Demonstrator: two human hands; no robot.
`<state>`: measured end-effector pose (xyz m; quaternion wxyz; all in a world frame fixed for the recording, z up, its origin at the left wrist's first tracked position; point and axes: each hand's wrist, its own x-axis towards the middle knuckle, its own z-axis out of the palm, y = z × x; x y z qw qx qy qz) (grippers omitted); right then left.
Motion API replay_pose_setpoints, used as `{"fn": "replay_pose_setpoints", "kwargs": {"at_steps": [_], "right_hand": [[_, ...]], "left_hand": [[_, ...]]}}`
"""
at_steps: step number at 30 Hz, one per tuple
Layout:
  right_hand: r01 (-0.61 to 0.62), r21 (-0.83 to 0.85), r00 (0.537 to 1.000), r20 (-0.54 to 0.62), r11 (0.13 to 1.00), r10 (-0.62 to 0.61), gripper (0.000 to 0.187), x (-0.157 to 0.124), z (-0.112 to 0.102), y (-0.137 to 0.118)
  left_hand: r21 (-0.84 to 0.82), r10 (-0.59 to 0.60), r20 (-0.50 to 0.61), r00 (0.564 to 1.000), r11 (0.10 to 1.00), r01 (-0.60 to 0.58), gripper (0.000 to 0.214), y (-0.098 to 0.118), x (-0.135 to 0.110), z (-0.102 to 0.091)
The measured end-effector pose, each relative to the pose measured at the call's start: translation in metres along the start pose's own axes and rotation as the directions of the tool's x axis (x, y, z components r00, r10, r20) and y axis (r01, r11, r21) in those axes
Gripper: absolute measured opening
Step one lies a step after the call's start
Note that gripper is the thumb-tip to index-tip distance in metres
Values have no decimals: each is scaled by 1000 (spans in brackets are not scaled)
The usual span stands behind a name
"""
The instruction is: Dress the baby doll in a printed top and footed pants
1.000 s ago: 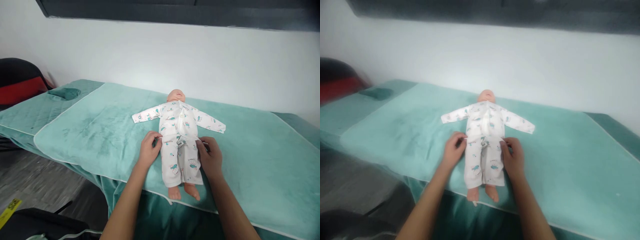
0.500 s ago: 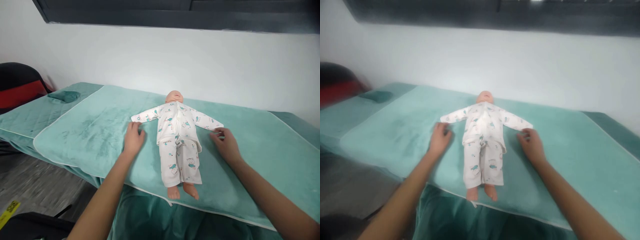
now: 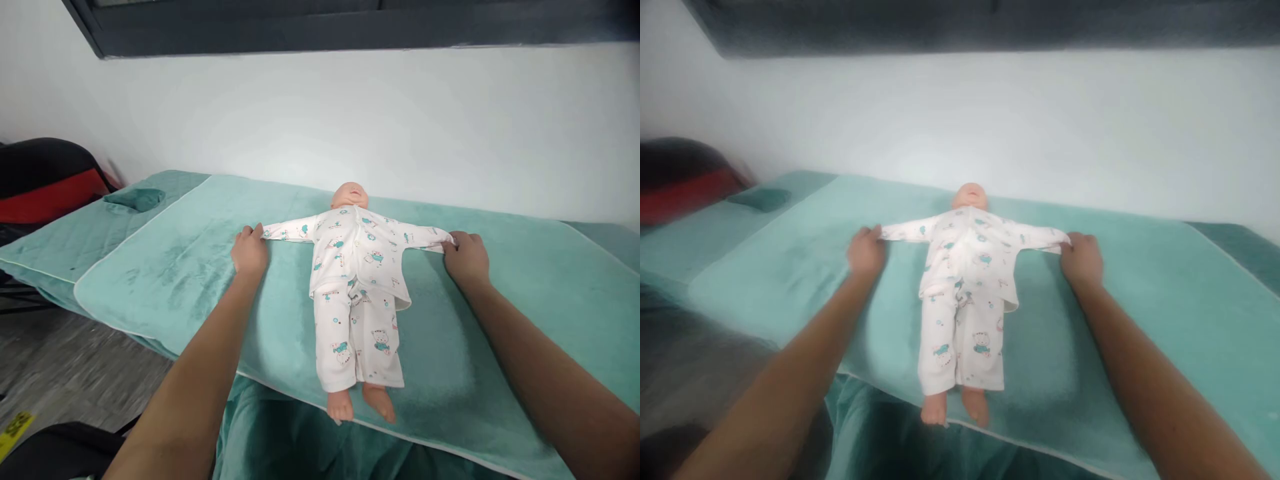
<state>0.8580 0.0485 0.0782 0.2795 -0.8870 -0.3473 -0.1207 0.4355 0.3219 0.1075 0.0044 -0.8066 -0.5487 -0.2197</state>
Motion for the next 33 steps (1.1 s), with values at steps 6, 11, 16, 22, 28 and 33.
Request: {"fn": "replay_pose_setpoints", "kwargs": {"at_steps": [6, 11, 16, 22, 28, 33], "right_hand": [[61, -35, 994, -86, 998, -64, 43, -21, -12, -10], [218, 106, 963, -182, 970, -197, 41, -69, -32, -33], [241, 425, 970, -75, 872, -232, 27, -167, -62, -67], [271, 534, 878, 203, 801, -433, 28, -269, -86, -99], [269, 510, 901, 166, 817, -400, 16, -279, -86, -118], [121, 648, 927, 198, 752, -319, 3, -287, -109, -123]], "left_hand": [[-39, -83, 14, 996, 996, 83, 35, 2, -7, -4], [-281, -57, -118, 991, 959, 21, 51, 7, -42, -18], [-704, -181, -15, 983, 700, 118, 27, 23, -143, -46], [-871, 161, 194, 968, 481, 95, 49, 46, -277, -69], [-847, 107, 179, 978, 523, 97, 60, 71, -308, -58], [-848, 94, 148, 984, 524, 78, 47, 78, -306, -61]]}}
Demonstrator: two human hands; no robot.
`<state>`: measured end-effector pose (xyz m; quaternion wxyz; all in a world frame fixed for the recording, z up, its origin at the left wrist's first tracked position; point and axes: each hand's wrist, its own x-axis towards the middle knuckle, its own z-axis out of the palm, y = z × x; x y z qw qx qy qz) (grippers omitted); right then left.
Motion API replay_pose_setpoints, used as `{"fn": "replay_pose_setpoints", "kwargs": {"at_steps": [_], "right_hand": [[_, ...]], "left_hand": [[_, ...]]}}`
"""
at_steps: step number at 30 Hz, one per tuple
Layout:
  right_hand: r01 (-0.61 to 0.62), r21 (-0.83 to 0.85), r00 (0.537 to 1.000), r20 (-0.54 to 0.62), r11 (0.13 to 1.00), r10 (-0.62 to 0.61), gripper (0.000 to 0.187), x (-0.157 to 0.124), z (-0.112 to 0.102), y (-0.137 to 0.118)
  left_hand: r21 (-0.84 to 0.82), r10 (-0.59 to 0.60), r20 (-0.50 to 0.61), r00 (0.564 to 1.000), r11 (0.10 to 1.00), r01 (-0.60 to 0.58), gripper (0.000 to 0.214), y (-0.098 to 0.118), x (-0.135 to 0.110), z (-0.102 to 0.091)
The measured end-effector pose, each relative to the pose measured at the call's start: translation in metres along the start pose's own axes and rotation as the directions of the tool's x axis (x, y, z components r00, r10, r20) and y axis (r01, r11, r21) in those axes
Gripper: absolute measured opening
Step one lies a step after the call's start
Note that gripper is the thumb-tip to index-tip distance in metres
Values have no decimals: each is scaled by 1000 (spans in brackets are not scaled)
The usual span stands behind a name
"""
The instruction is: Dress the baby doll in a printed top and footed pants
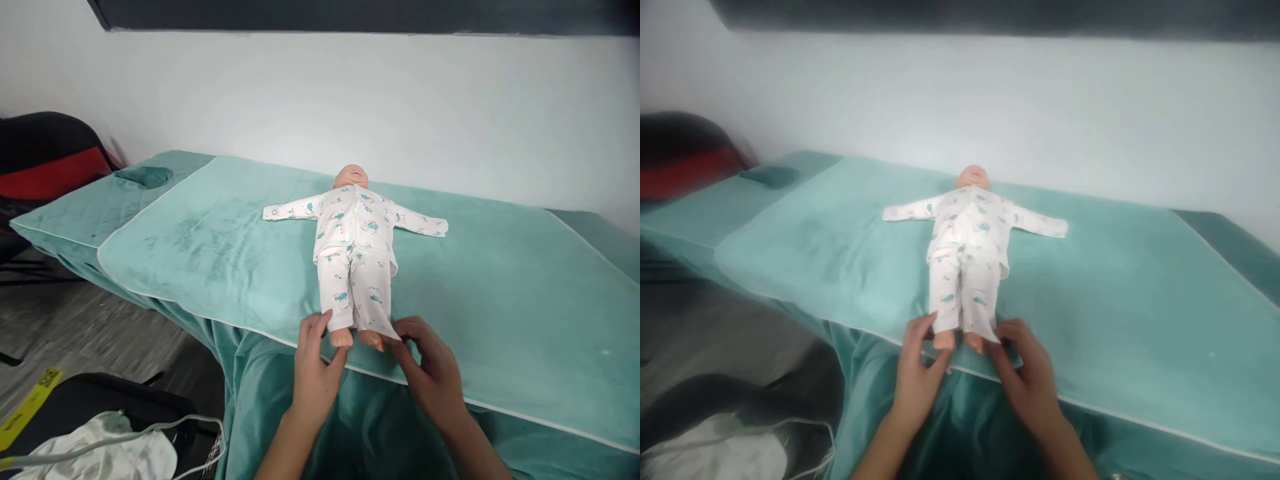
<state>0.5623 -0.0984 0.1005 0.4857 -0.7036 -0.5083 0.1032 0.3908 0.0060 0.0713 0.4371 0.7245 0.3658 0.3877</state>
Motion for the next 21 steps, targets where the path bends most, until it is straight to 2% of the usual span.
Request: {"fn": "replay_pose_setpoints", "kwargs": {"at_steps": [3, 7, 11, 14, 17, 19, 21], "right_hand": [[-5, 29, 1000, -12, 1000, 5, 4, -14, -8, -2], [-5, -101, 1000, -18, 995, 3, 4, -22, -9, -1], [142, -241, 983, -80, 960, -166, 28, -12, 2, -20], [255, -372, 961, -1, 893, -275, 35, 8, 19, -41], [277, -457, 960, 84, 845, -269, 27, 28, 37, -56], [268, -435, 963, 102, 860, -249, 14, 34, 47, -60], [242, -385, 970, 64, 891, -236, 6, 31, 54, -61]], "left_hand": [[-16, -9, -44, 999, 1000, 9, 42, 7, -3, -8], [-38, -18, -98, 995, 999, 14, 35, 15, -4, -18], [-47, 8, -137, 991, 999, -14, 37, 21, 0, -24], [16, 82, -147, 986, 997, -80, 39, 26, 3, -27], [101, 179, -154, 972, 981, -165, 40, 30, 7, -29], [155, 250, -149, 957, 962, -227, 40, 32, 8, -31], [201, 323, -125, 938, 934, -295, 39, 32, 9, -34]]}}
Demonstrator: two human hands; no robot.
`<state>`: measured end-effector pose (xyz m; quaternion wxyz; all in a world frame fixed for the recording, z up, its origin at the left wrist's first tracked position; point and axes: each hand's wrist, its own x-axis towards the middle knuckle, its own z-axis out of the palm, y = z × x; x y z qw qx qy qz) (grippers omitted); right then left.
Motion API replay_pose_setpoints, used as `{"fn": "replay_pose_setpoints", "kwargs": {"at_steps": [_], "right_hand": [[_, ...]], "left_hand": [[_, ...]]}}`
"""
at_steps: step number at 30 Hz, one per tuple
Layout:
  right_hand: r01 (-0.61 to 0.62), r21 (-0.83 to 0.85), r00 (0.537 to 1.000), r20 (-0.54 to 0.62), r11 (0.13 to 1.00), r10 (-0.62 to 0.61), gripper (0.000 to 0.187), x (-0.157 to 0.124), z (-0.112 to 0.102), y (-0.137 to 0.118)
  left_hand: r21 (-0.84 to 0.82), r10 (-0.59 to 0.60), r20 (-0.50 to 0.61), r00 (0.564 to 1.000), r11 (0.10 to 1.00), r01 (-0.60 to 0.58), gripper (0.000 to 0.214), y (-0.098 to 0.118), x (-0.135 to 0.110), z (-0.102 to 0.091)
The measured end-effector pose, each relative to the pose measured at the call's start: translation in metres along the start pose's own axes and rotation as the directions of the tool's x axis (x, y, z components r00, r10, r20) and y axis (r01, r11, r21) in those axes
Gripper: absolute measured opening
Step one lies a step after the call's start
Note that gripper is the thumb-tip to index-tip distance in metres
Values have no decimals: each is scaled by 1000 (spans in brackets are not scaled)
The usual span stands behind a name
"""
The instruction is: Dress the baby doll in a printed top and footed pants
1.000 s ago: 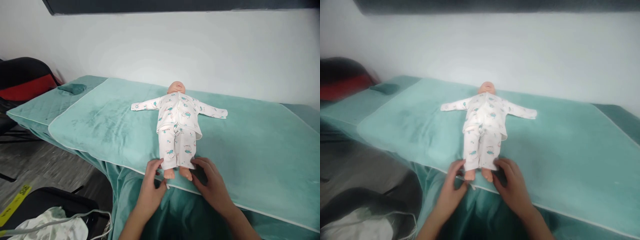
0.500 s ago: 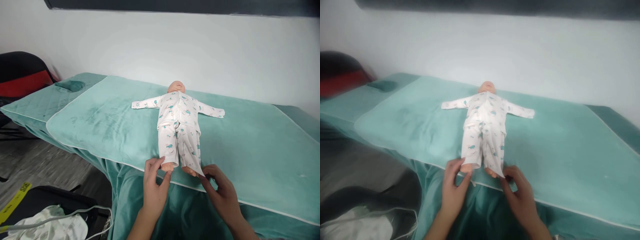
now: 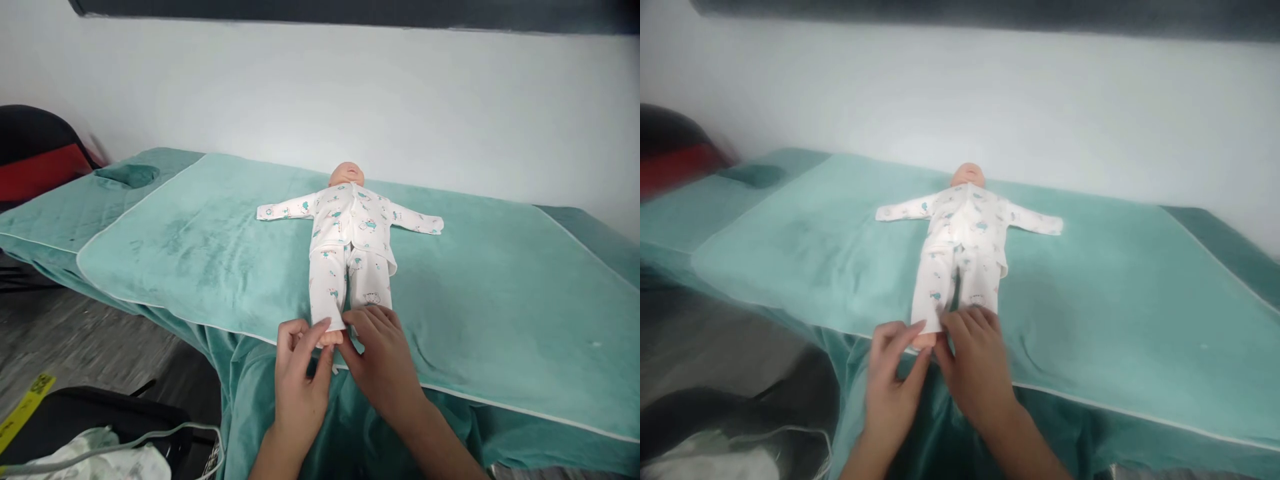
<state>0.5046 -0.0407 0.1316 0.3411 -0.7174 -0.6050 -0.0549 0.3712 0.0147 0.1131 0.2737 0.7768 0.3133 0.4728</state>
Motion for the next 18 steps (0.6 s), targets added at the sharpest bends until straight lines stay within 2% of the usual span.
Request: {"fn": "replay_pose_setpoints", "kwargs": {"at_steps": [4, 8, 11, 13, 15, 18], "right_hand": [[-18, 80, 997, -72, 997, 24, 11, -24, 9, -6], [35, 64, 997, -73, 997, -30, 20, -47, 11, -1], [68, 80, 991, -124, 994, -58, 28, -55, 6, 11], [21, 88, 981, -194, 996, -3, 35, -57, 1, 22], [-85, 83, 965, -240, 993, 103, 41, -60, -1, 34], [-252, 81, 938, -224, 964, 264, 49, -63, -1, 49]], "left_hand": [[49, 114, 30, 993, 992, -116, 35, -8, -4, -2], [104, 125, 25, 992, 986, -127, 31, -22, -14, 3], [125, 125, 30, 992, 984, -127, 31, -31, -22, 9], [132, 130, 46, 990, 982, -135, 31, -34, -27, 11], [157, 109, 52, 993, 981, -116, 28, -32, -30, 11], [218, 88, 35, 996, 972, -93, 27, -22, -28, 9]]}}
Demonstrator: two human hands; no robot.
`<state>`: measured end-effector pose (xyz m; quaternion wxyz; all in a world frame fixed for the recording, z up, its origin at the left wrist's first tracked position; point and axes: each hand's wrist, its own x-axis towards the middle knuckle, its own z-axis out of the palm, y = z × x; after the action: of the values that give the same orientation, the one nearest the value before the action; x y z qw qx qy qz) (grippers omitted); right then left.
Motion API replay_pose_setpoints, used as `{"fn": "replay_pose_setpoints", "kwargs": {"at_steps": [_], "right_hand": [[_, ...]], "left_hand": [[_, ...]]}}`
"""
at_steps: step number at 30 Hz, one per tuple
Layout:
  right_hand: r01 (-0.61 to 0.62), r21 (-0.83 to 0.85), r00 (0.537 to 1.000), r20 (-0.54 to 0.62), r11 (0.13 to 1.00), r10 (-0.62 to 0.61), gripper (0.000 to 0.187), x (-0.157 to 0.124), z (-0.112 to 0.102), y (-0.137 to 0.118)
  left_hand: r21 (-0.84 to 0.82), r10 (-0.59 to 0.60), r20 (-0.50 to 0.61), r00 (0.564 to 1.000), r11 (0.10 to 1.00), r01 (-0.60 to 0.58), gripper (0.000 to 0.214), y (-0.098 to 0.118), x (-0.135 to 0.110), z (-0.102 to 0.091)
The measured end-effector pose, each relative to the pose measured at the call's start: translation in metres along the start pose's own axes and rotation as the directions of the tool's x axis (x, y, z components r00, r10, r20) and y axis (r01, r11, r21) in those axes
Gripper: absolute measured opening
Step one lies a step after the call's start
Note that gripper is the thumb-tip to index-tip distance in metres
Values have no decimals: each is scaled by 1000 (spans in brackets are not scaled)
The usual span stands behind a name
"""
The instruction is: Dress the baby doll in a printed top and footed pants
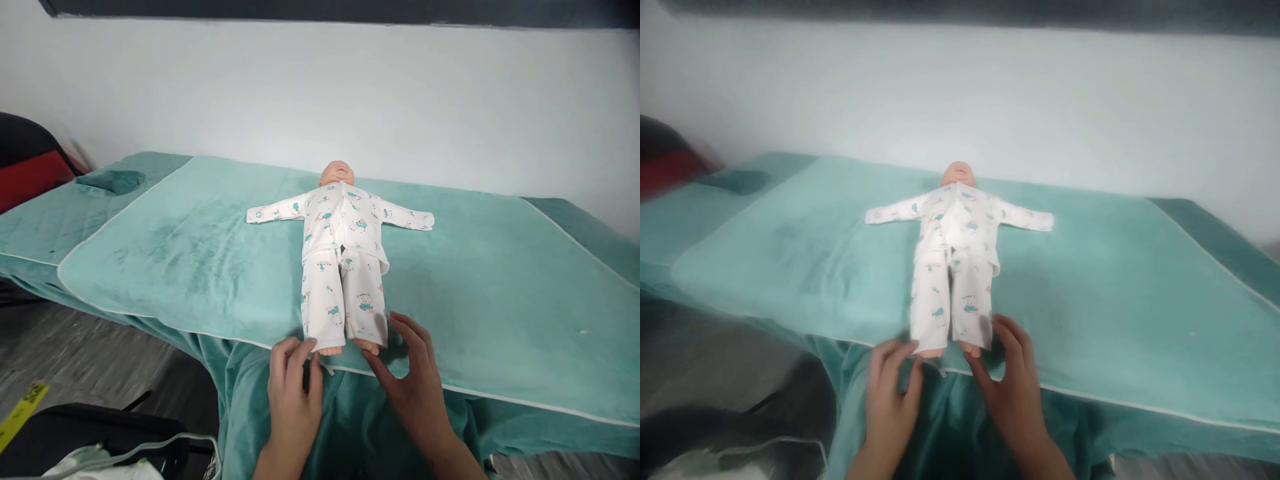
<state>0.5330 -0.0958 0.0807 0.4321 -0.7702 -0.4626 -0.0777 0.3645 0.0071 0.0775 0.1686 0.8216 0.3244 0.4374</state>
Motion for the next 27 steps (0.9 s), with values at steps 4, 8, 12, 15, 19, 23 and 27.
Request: {"fn": "replay_pose_setpoints", "kwargs": {"at_steps": [4, 8, 12, 15, 19, 23, 27], "right_hand": [[-132, -49, 986, 93, 990, 136, 38, -2, 2, 9], [-118, -4, 977, 179, 993, 117, 21, -3, 4, 10], [-138, 102, 969, 220, 985, 113, 13, -1, 1, 9], [-119, 163, 969, 235, 979, 79, 7, 4, -9, 4], [-18, 219, 977, 213, 976, -30, 6, 6, -26, -4], [118, 208, 953, 252, 971, -169, 15, 3, -33, -1], [150, 202, 854, 466, 968, -230, 11, 18, -40, 16]], "left_hand": [[30, 143, 115, 983, 989, -147, 37, 21, 18, -1], [28, 197, 339, 920, 975, -219, 38, 37, 40, 8], [-18, 186, 325, 927, 982, -191, 18, 41, 49, 15], [-105, 169, 286, 943, 984, -145, 9, 38, 51, 15], [-203, 160, 226, 961, 972, -114, 12, 35, 48, 10], [-199, 169, 179, 969, 971, -133, 16, 33, 39, 3], [-243, 176, 207, 962, 962, -124, 10, 19, 41, -5]]}}
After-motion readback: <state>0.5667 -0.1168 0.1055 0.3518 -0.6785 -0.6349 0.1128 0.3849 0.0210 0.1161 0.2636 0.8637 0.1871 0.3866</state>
